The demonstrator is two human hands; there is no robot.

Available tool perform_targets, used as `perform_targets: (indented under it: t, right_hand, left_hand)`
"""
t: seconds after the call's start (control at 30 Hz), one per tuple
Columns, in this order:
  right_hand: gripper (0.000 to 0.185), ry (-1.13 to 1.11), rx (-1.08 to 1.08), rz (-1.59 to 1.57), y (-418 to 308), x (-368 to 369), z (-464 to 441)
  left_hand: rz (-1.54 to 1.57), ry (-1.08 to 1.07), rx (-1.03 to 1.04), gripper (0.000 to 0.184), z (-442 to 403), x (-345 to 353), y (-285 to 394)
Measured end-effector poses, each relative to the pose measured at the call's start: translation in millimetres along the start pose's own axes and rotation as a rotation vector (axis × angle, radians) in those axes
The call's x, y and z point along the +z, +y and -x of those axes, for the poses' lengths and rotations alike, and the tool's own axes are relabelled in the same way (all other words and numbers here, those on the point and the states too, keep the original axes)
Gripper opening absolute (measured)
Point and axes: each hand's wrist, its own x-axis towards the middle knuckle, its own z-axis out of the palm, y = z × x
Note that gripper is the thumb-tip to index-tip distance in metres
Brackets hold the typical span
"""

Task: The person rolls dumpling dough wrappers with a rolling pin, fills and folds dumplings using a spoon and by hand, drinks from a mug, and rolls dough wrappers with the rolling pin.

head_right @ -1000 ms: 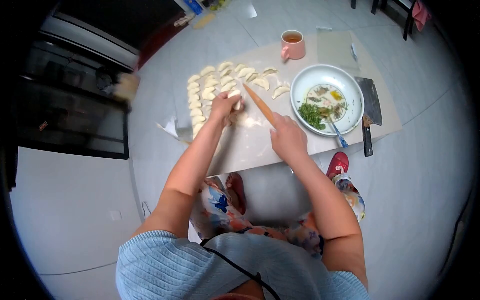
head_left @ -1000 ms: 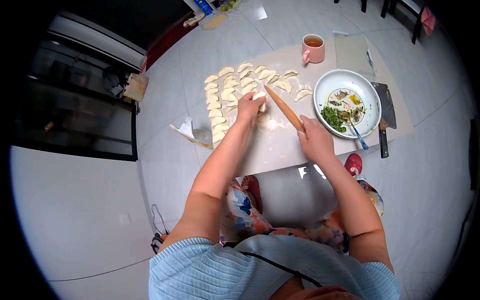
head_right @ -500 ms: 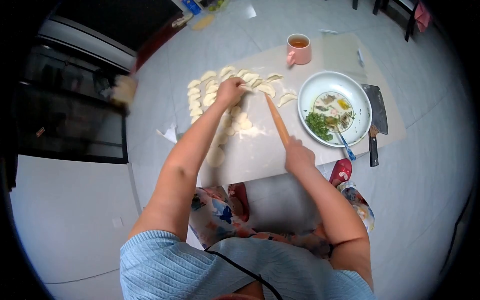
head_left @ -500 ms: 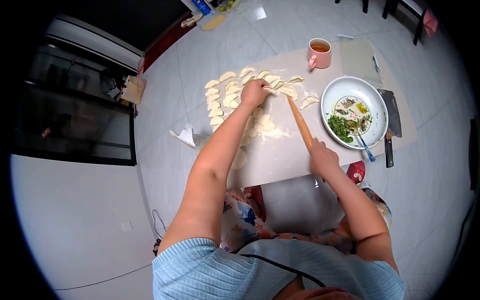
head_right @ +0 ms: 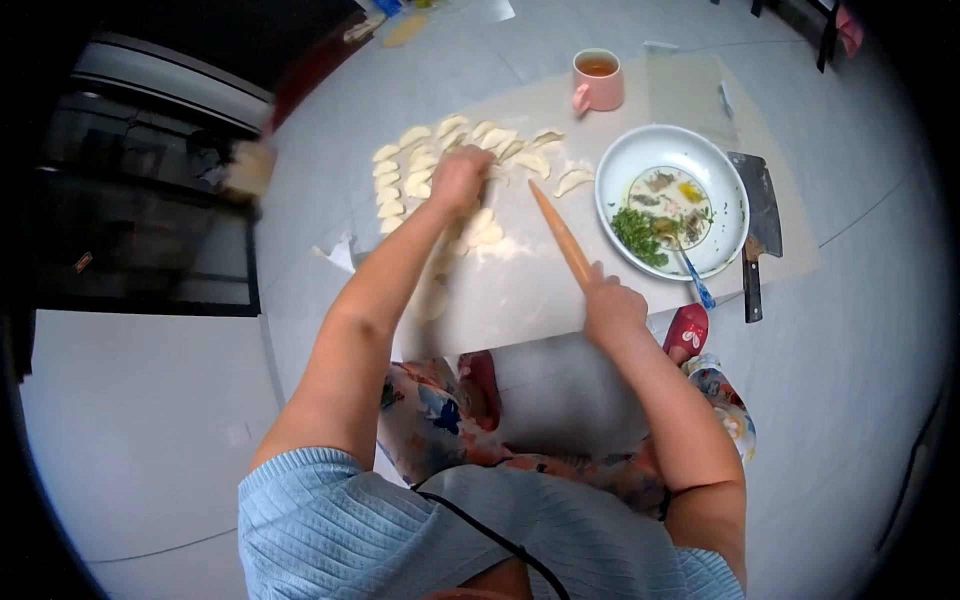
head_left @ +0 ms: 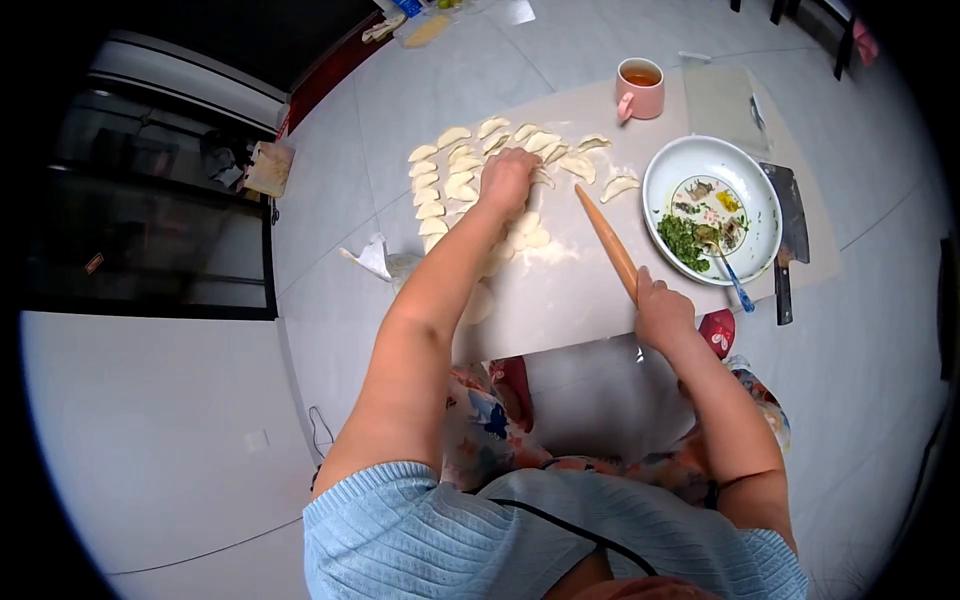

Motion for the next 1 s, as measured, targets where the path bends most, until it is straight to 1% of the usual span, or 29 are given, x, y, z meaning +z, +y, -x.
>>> perform_targets:
  t: [0.03,0.07,0.13,0.17,0.23,0.27,0.33,0.43,0.47,0.53,0.57,0.63,0.67,0.73,0.77,0.8,0.83,0.87,0.9,0.93,0.97,1.0]
  right_hand:
    - [0.071,0.006,0.001,0.012,2,3,0]
    - [0.071,0.018,0.0,0.014,4,4,0]
    - [0.071,0.023,0.003,0.012,5,5,0]
    - [0.071,0.032,0.008,0.018,6,5,0]
    - [0.071,0.049,-0.002,0.033,6,6,1]
    - [0.071,0.047,-0.003,0.044,6,6,1]
    - [0.071,0.06,0.003,0.075,6,9,-1]
    - [0.069,0.1,-0.014,0.071,7,8,0]
    - [0.067,0.157,-0.018,0.061,10,17,-5]
    - [0.067,0.174,-0.037,0.069,9,12,1]
    - [0.067,0.21,-0.049,0.073,9,9,3]
    - [0.068,0.226,-0.049,0.058,8,4,8]
    - [0.068,0.227,-0.053,0.066,9,5,9]
    - [0.069,0.233,-0.06,0.075,11,3,11]
    - [0.064,0.265,-0.075,0.079,11,3,13]
    - [0.059,0.298,-0.087,0.085,12,2,15]
    - [0.059,0.302,-0.085,0.088,12,0,16]
    - [0.053,0.346,-0.138,0.017,13,-1,19]
    - [0.047,0.389,-0.185,-0.052,16,-4,21]
    - [0.036,0.434,-0.202,-0.086,16,-10,27]
    - [0.03,0.522,-0.209,-0.1,18,-17,34]
    - [0.025,0.61,-0.195,-0.117,24,-21,40]
  left_hand:
    - [0.098,0.136,-0.017,0.02,5,0,0]
    - [0.093,0.13,-0.016,0.02,11,0,0]
    - [0.24,0.088,-0.276,0.017,30,-11,13]
    - [0.232,0.086,-0.271,0.017,40,-16,18]
    - [0.266,-0.169,-0.25,0.016,64,-24,27]
    - [0.26,-0.168,-0.253,0.016,75,-26,33]
    - [0.209,-0.134,-0.175,0.016,90,-25,42]
    - [0.124,-0.109,-0.182,0.017,100,-21,49]
    - [0.124,-0.113,-0.189,0.017,103,-21,47]
    - [0.223,-0.062,-0.209,0.018,109,-20,36]
    - [0.209,0.028,-0.317,0.019,112,-19,28]
    - [0.146,-0.249,-0.665,0.019,116,-45,14]
    - [0.141,-0.248,-0.675,0.019,129,-47,2]
    - [-0.134,-0.546,-0.643,0.02,162,-32,-25]
    - [-0.136,-0.543,-0.647,0.02,177,-25,-31]
    - [-0.104,-0.459,-0.681,0.022,192,-17,-34]
    - [-0.069,-0.373,-0.711,0.024,202,-15,-32]
    - [-0.063,-0.368,-0.704,0.024,208,-13,-31]
    - [-0.054,-0.322,-0.751,0.026,210,-12,-30]
    - [-0.04,-0.278,-0.791,0.028,209,-14,-25]
    - [0.024,-0.342,-0.824,0.03,210,-20,-23]
    - [0.054,-0.331,-0.833,0.034,213,-19,-25]
